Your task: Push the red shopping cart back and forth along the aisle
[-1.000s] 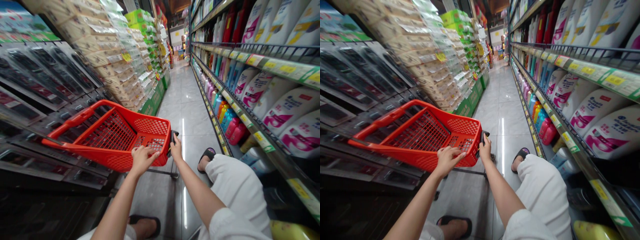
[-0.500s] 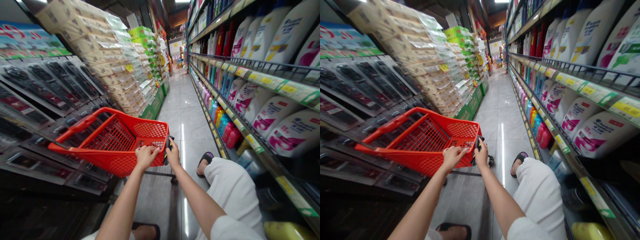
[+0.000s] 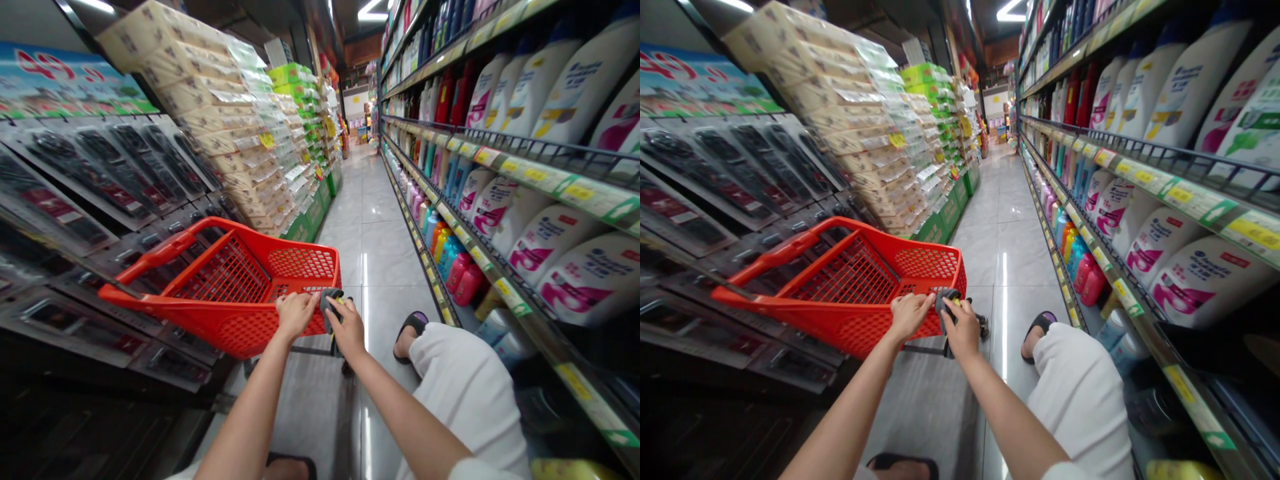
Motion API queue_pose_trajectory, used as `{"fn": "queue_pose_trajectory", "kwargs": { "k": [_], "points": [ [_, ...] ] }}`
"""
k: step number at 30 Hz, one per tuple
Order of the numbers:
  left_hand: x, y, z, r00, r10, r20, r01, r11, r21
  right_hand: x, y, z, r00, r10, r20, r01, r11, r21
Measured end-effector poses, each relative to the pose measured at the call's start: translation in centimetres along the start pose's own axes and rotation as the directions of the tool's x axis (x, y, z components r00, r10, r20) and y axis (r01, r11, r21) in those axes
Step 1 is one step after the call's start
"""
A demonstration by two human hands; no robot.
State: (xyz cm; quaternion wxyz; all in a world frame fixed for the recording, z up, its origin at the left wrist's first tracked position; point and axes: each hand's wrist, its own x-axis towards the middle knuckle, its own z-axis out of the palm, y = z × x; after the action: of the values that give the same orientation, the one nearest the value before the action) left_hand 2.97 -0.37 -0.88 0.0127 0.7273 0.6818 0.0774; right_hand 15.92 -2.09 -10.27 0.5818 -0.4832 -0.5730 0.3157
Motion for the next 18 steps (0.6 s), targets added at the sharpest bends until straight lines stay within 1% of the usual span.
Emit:
{"fn": "queue_pose_trajectory", "kwargs": {
  "k": [2,4,6,8,10,11,12,14,16,18],
  "points": [
    [-0.2,-0.2,0.0,1.000,0.020,0.005,-0.020,0.999,-0.028,2.2,0.2,-0.3,0.999,0.012,0.038,-0.008,0.996,-0.088],
    [-0.5,-0.4,0.0,0.999,0.039,0.000,-0.038,0.998,-0.047,5.2,0.9,-0.4,0.999,0.035,0.032,-0.029,0.985,-0.167],
    [-0.8,-0.6,0.0,0.999,0.050,-0.010,-0.051,0.997,-0.054,8.7,1.5,-0.3,0.998,0.057,-0.003,-0.056,0.974,-0.219],
    [-1.1,-0.7,0.0,0.998,0.057,-0.009,-0.058,0.997,-0.055,12.0,2.0,0.1,0.995,0.090,-0.048,-0.099,0.967,-0.236],
    [-1.2,-0.7,0.0,0.999,0.052,-0.003,-0.052,0.997,-0.055,14.5,2.2,0.6,0.986,0.145,-0.086,-0.162,0.955,-0.247],
    [-1.1,-0.7,0.0,0.999,0.048,0.000,-0.048,0.997,-0.056,15.3,2.3,0.9,0.980,0.173,-0.098,-0.193,0.947,-0.257],
    [-1.1,-0.6,-0.1,0.999,0.044,0.002,-0.043,0.997,-0.058,15.7,2.3,1.1,0.976,0.193,-0.104,-0.215,0.939,-0.268],
    [-0.8,-0.5,-0.1,1.000,0.029,0.002,-0.029,0.998,-0.059,15.3,2.2,1.3,0.975,0.203,-0.094,-0.222,0.932,-0.288],
    [-0.5,-0.4,0.0,1.000,0.011,0.004,-0.011,0.999,-0.050,13.6,2.1,1.2,0.983,0.174,-0.061,-0.185,0.939,-0.289],
    [-0.2,-0.2,0.0,1.000,-0.004,0.003,0.004,0.999,-0.037,10.8,1.7,0.9,0.992,0.127,-0.026,-0.129,0.955,-0.266]
  ]
}}
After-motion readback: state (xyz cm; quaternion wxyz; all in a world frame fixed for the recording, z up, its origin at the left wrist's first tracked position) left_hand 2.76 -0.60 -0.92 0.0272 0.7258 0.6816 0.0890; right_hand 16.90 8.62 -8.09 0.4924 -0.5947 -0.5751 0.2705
